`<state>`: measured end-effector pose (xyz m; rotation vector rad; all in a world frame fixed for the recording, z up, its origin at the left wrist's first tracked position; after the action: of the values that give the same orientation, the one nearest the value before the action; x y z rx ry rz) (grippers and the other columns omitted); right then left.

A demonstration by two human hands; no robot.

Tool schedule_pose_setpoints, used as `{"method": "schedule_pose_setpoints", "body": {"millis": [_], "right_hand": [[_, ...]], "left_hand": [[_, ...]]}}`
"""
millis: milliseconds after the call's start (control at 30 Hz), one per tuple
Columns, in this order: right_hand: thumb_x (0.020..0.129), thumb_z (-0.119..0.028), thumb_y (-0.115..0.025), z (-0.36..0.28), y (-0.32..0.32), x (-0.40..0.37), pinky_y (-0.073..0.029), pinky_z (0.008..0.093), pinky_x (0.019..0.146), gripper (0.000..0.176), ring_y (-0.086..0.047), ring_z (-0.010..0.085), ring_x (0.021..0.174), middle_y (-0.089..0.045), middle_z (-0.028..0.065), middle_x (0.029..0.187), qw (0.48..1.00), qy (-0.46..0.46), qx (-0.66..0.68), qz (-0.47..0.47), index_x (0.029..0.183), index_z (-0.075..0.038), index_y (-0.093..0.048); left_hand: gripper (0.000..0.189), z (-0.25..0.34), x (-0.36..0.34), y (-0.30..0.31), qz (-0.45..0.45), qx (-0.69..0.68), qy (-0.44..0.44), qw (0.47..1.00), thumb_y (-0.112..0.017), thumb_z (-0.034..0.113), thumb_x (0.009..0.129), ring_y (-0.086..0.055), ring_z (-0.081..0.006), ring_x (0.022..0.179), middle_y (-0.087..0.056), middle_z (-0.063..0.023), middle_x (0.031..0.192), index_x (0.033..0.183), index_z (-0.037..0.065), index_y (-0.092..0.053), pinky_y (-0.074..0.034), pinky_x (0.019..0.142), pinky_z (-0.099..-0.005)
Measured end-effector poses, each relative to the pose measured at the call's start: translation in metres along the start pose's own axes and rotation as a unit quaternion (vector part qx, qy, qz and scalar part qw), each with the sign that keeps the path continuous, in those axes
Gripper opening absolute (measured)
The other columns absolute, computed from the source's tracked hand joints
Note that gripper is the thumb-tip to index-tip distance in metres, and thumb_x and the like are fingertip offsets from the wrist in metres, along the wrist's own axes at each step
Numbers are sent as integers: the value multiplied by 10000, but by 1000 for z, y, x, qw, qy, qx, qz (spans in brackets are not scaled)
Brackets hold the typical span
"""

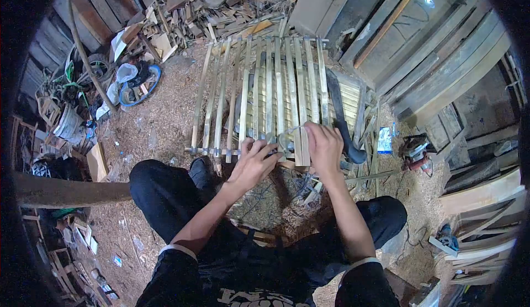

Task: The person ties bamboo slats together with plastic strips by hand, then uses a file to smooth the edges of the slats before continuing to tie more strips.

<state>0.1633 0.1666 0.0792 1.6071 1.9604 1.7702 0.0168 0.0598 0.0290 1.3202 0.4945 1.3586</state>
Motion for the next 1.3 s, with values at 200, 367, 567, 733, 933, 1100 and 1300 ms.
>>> {"method": "schedule_pose_setpoints", "body": {"millis": [200, 367, 567, 733, 933, 1100, 1300], "right_hand": [[904, -75, -710, 1, 5, 8, -485, 428, 705, 84, -668, 319, 739, -723, 112, 839, 999, -8, -19, 40, 984, -69, -734], [926, -106, -682, 2, 4, 5, -493, 443, 759, 74, -678, 301, 827, -727, 94, 859, 999, -36, -14, 21, 991, -81, -708], [904, -107, -707, 3, 30, 0, -505, 407, 780, 66, -672, 305, 843, -724, 103, 909, 996, -69, 47, 30, 956, -66, -707], [833, -90, -713, 7, 48, -10, -501, 408, 767, 73, -669, 309, 840, -708, 114, 888, 983, -127, 127, -31, 888, -58, -676], [772, -173, -730, 13, 50, -32, -518, 424, 768, 147, -669, 344, 735, -685, 141, 772, 955, -160, 143, -204, 820, -60, -648], [800, -231, -717, 15, 49, -45, -524, 463, 850, 171, -677, 373, 734, -691, 159, 758, 953, -126, 45, -273, 845, -71, -678], [830, -192, -697, 18, 48, -46, -512, 476, 871, 133, -680, 364, 755, -693, 155, 771, 956, -125, 42, -263, 889, -74, -677]], "left_hand": [[486, 8, 10, -6, -38, -3, 6, 999, -701, 117, 847, -525, -246, 1150, -624, -49, 1239, 1329, 163, -647, -331, 1062, -482], [564, 8, 9, -10, -47, -3, 18, 999, -675, 88, 858, -520, -249, 1161, -600, -56, 1241, 1408, 178, -584, -313, 1082, -491], [607, 6, 6, -14, -65, 13, -9, 998, -696, 105, 851, -493, -258, 1184, -569, -53, 1311, 1434, 185, -549, -296, 1060, -479], [601, 4, 3, -18, -62, -28, 24, 997, -683, 112, 877, -478, -279, 1222, -551, -59, 1371, 1451, 183, -519, -277, 1084, -494], [574, 3, 6, -16, -59, -65, 45, 995, -712, 213, 858, -461, -303, 1244, -531, -66, 1421, 1403, 134, -551, -248, 1112, -517], [585, 4, 11, -16, -39, -54, 60, 996, -713, 330, 842, -442, -291, 1236, -517, -69, 1433, 1362, 101, -575, -249, 1104, -511], [423, 7, -3, 0, 99, -78, 114, 986, -719, 255, 845, -544, -283, 1072, -644, -88, 1183, 1213, 66, -627, -311, 1034, -464]]}}
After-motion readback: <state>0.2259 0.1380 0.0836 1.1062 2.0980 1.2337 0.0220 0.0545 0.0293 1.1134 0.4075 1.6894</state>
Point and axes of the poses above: each hand's wrist, its own x-axis towards the middle knuckle, its own y-axis out of the back of the hand, z = x × y, the point moved 7 cm from there along x, towards the middle knuckle
